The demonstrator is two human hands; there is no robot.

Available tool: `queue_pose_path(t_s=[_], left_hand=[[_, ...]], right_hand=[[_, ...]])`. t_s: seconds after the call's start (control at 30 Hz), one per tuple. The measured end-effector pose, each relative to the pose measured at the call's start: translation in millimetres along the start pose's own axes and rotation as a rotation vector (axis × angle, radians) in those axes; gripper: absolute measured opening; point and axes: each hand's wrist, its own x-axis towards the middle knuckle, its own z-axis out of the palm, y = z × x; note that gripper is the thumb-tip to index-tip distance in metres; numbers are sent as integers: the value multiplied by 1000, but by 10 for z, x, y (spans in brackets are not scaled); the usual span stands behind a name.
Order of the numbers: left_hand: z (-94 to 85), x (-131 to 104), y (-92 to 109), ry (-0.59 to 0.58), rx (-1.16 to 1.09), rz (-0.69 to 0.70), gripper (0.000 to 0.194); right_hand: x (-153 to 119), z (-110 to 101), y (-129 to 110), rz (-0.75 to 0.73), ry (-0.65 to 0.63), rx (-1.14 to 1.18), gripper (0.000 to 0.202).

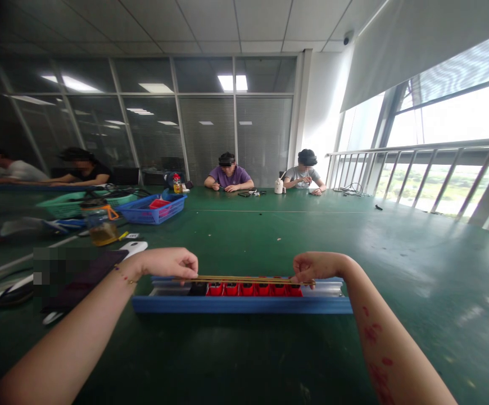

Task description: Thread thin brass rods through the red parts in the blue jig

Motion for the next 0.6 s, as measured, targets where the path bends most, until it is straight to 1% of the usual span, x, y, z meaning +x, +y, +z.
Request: queue_pose_path(t_s=[0.17,0.33,0.5,0.6], left_hand=[[-26,-13,-12,74,156,-17,35],[-38,-14,10,120,208,34,32],[-56,-71,135,268,224,41,30],[-65,-125,244,396,291,83,28]], right_hand=[[-1,-2,-12,-26,13,-34,37],[16,-7,9,-32,43,-77,37],[16,-19,-11,-17,111,-192,38],[-17,-33,-57,-16,127,-228,39]])
